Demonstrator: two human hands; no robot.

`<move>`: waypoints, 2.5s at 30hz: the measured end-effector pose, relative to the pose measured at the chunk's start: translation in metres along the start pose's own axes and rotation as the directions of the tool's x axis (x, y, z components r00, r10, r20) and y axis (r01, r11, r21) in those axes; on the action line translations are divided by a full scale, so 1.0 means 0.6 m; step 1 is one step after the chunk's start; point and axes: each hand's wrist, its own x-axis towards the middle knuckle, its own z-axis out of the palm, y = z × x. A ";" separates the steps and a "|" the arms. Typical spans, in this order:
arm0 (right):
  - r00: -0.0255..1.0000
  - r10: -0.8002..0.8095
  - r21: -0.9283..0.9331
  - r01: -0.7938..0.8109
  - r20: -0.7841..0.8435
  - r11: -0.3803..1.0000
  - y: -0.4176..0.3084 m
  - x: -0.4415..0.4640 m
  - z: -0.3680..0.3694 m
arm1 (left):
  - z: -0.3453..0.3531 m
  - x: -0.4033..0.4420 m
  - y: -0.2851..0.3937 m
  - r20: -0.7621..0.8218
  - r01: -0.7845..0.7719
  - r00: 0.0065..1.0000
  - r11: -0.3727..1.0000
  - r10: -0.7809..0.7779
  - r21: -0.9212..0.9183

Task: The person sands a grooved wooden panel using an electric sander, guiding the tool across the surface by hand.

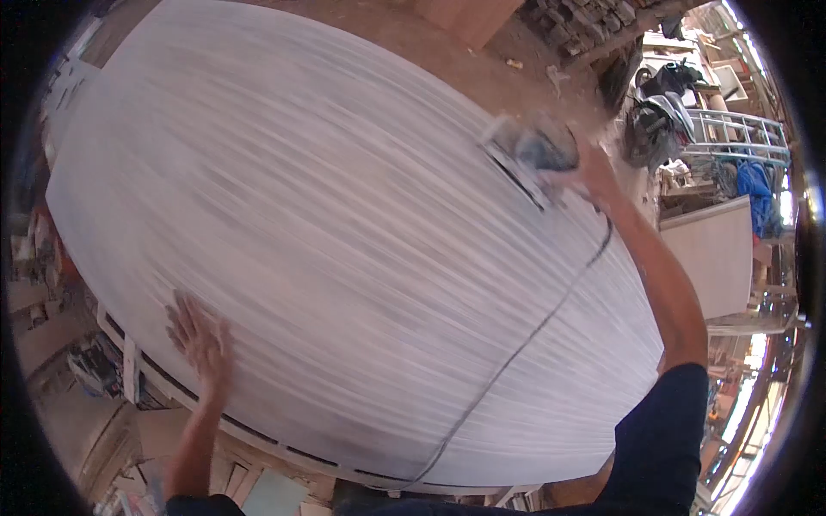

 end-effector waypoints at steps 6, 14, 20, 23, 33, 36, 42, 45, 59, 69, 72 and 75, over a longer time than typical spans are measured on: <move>0.970 -0.232 -0.028 0.231 -0.077 0.973 -0.213 0.282 0.069 | -0.027 -0.003 0.031 0.047 -0.045 0.998 0.998 0.047 -0.042; 0.958 -0.281 -0.159 0.268 -0.059 0.950 -0.464 0.500 0.111 | -0.035 -0.008 0.031 0.096 -0.035 0.994 0.995 0.044 -0.094; 0.944 -0.329 -0.102 0.324 -0.032 0.941 -0.388 0.442 0.089 | -0.037 -0.014 0.031 0.040 -0.077 0.996 0.991 0.082 -0.108; 0.915 -0.399 -0.010 0.399 -0.060 0.917 -0.282 0.406 0.075 | -0.046 -0.014 0.040 0.029 -0.046 0.998 0.989 0.051 -0.144; 0.997 -0.075 -0.156 0.070 -0.023 0.985 0.003 0.127 0.006 | -0.028 -0.053 0.047 -0.024 -0.056 0.998 0.996 0.055 -0.063; 0.997 -0.005 -0.182 -0.009 -0.079 0.983 -0.010 0.094 0.050 | 0.031 -0.004 -0.071 -0.039 -0.051 0.998 0.997 0.049 -0.053; 0.996 0.047 -0.184 -0.060 -0.073 0.981 -0.016 0.093 0.055 | 0.089 0.178 -0.262 -0.081 -0.135 0.988 0.990 0.132 -0.033; 0.986 0.015 -0.192 -0.047 -0.166 0.980 0.019 0.089 0.070 | 0.079 0.225 -0.301 -0.044 -0.094 0.995 0.994 0.092 -0.059; 0.963 0.215 -0.107 -0.234 -0.163 0.966 0.142 -0.240 0.030 | 0.073 0.141 -0.221 0.084 -0.053 0.995 0.998 0.056 -0.042; 0.938 0.337 -0.008 -0.339 -0.076 0.941 0.124 -0.200 0.017 | 0.057 0.094 -0.193 0.105 -0.056 0.993 0.998 0.059 -0.034; 0.968 0.252 -0.008 -0.252 -0.018 0.968 0.110 -0.074 0.031 | 0.054 0.082 -0.155 0.133 -0.042 0.990 0.996 0.051 -0.074; 0.984 0.180 -0.017 -0.180 -0.014 0.984 0.030 0.050 0.053 | 0.047 0.065 -0.141 0.178 -0.032 0.983 0.994 0.050 -0.100</move>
